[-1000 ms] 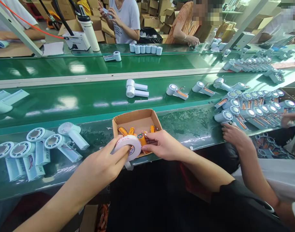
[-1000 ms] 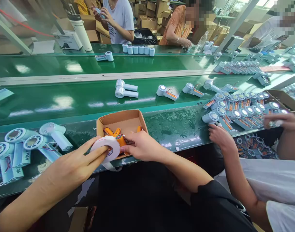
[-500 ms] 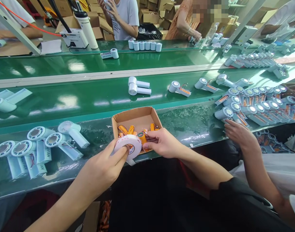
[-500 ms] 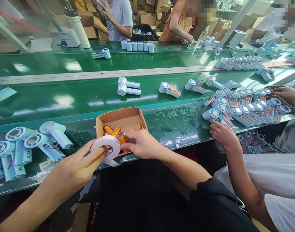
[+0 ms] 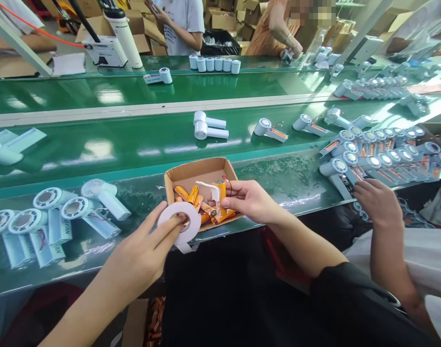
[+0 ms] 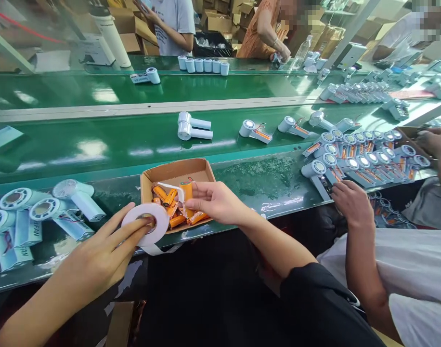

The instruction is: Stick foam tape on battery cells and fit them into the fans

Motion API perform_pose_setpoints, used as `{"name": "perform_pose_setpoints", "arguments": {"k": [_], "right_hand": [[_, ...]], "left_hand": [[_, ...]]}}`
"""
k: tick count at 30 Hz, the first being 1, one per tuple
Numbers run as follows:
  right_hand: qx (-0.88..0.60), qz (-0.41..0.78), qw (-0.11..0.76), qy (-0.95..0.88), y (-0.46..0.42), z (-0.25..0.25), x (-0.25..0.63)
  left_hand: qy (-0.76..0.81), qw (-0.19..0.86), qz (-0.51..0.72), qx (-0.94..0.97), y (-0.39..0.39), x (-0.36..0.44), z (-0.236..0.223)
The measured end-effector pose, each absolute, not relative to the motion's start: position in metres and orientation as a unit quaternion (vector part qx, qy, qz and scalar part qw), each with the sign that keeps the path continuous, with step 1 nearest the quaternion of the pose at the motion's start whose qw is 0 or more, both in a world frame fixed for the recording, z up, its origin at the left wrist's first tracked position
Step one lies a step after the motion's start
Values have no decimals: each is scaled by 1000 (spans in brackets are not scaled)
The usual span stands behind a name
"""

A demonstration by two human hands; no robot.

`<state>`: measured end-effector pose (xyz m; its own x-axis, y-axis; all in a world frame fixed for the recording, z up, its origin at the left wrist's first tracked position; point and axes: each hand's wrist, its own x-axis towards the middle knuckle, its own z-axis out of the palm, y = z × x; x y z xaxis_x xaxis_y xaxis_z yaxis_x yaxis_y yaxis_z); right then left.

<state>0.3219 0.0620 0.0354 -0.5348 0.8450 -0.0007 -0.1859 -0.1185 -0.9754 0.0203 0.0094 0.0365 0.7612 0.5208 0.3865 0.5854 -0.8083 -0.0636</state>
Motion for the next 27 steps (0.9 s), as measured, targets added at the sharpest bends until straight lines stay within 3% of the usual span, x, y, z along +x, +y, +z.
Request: {"name": "perform_pose_setpoints", "arguments": {"k": [3,6,9,13,23,27], "right_hand": [[-293,702,369,-534,58,31,321],[-302,697,342,-552,53,33,325],[-318,686,310,-576,45,35,327],[-330,680,290,-587,38,36,325],[-303,697,264,-594,32,34,327],[-294,695,323,-571,33,34,325]], "left_hand": [[-296,9,-183,-937,16,29,34],[-313,-50,-264,-911,23,34,37],[-363,-51,-384,-848,29,43,44],[-325,-30,-457,-828,32,59,50],[-340,-59,-476,-809,30,68,50],[-298,-67,-464,-832,24,68,53]]}}
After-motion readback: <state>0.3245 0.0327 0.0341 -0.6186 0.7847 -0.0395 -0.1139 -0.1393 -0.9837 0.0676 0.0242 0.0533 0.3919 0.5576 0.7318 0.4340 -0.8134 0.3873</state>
